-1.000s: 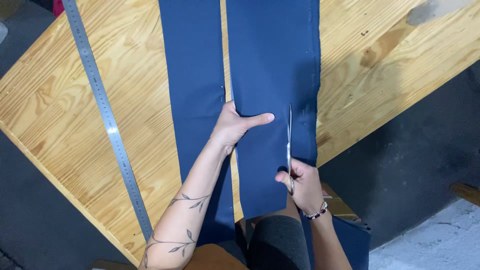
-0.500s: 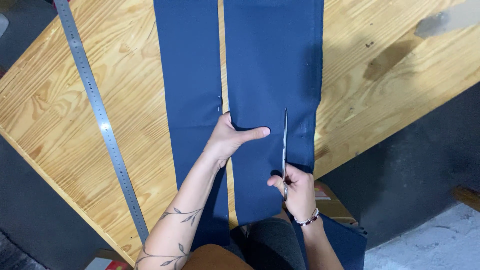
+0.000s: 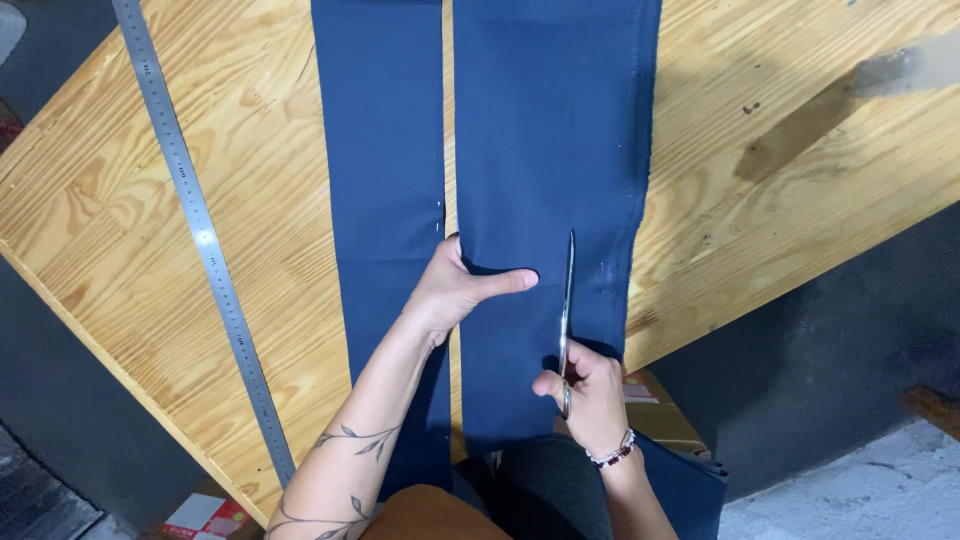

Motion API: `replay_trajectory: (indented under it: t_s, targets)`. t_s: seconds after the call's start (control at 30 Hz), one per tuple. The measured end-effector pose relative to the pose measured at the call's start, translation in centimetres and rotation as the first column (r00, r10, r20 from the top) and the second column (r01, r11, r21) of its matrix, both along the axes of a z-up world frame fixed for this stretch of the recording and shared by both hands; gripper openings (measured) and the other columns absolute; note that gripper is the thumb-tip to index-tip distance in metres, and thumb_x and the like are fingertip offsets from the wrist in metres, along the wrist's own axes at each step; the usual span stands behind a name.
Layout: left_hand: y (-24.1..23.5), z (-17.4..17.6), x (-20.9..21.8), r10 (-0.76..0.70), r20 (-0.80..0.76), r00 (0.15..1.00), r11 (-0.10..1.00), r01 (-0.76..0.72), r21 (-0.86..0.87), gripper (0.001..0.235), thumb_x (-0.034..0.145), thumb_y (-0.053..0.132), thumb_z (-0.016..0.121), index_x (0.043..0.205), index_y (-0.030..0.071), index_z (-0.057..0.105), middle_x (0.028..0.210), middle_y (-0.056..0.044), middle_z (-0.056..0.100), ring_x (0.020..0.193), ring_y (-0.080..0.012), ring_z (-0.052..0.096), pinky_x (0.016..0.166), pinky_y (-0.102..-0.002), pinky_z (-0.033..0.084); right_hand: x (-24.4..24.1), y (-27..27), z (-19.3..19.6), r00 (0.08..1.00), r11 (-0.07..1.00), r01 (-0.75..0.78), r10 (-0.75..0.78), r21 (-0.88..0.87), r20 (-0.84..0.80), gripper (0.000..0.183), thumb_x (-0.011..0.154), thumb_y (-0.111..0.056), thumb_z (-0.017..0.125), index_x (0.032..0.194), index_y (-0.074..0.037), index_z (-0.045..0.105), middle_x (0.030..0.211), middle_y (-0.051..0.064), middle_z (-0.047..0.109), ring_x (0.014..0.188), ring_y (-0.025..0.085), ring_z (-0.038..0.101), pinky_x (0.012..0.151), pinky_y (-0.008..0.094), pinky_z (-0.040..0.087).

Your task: Cutting long strips of blue fabric using scissors on a wooden workbench

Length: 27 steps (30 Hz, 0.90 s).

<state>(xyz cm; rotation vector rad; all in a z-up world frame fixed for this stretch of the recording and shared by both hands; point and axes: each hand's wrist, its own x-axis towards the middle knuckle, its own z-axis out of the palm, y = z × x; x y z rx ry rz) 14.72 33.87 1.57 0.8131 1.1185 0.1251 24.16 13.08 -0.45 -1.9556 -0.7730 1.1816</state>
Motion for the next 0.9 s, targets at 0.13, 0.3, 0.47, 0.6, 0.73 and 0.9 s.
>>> replay_trajectory:
  t_s: [0.13,0.3,0.47,0.6,0.73,0.9]
  targets:
    - [-0.1,-0.5,-0.3,-0.009,0.02,1.0,1.0,0.008,0.02,0.051,0.062,0.015,0.091,0.11,0.005,0.076,0.113,-0.008,0.079,0.107,-0.0152,0.072,0.099,-0.029,0.059,0.9,0.4,-0.2,0.999,1.0,0.013,-0.013,0.004,-0.038,0.071,0.068,-0.082,0.058,0.077,-0.013,0.072,0.058,-0.008,0.043,0.061,0.007,0.033,0.052,0.031,0.03]
    - [-0.3,-2.6,-0.6,0.052,0.074,0.996,0.999,-0.052,0.007,0.048,0.061,0.002,0.097,0.104,0.008,0.078,0.099,-0.01,0.079,0.092,-0.0238,0.075,0.078,-0.037,0.062,2.3,2.7,-0.2,0.992,0.998,0.061,-0.06,0.006,-0.112,0.063,0.068,-0.073,0.079,0.06,-0.013,0.061,0.04,0.002,0.052,0.046,0.012,0.044,0.049,0.027,0.033]
    - [0.0,-1.4,-0.6,0.046,0.067,0.997,0.999,-0.045,-0.007,0.049,0.06,0.003,0.098,0.105,0.007,0.078,0.101,-0.012,0.079,0.092,-0.0256,0.076,0.079,-0.037,0.063,2.9,4.5,-0.3,0.996,0.998,0.06,-0.059,0.007,-0.072,0.058,0.074,-0.061,0.082,0.055,-0.014,0.054,0.038,0.003,0.049,0.045,0.013,0.04,0.048,0.027,0.033]
    - [-0.3,-1.7,-0.6,0.048,0.068,0.997,0.999,-0.048,-0.012,0.049,0.06,0.002,0.097,0.104,0.006,0.077,0.1,-0.013,0.079,0.092,-0.0262,0.076,0.078,-0.037,0.063,2.5,4.0,-0.7,0.994,0.995,0.097,-0.097,0.007,-0.053,0.058,0.08,-0.053,0.082,0.053,-0.012,0.053,0.036,0.004,0.047,0.041,0.014,0.038,0.047,0.027,0.031]
    - [-0.6,-2.9,-0.8,0.06,0.087,0.994,0.998,-0.058,-0.017,0.048,0.06,0.001,0.097,0.104,0.006,0.077,0.099,-0.013,0.079,0.091,-0.0252,0.076,0.078,-0.037,0.063,2.3,3.9,-1.0,0.995,0.996,0.094,-0.093,0.01,-0.03,0.054,0.082,-0.048,0.082,0.053,-0.01,0.056,0.036,0.006,0.045,0.042,0.014,0.038,0.047,0.027,0.032]
    - [-0.3,-2.8,-0.7,0.04,0.083,0.996,0.999,-0.04,0.0,0.047,0.061,0.001,0.097,0.104,0.007,0.078,0.1,-0.012,0.079,0.09,-0.026,0.076,0.078,-0.038,0.064,2.3,4.2,-0.8,0.991,0.992,0.125,-0.124,0.011,-0.048,0.051,0.081,-0.045,0.085,0.051,-0.011,0.059,0.035,0.005,0.046,0.041,0.012,0.038,0.046,0.026,0.031]
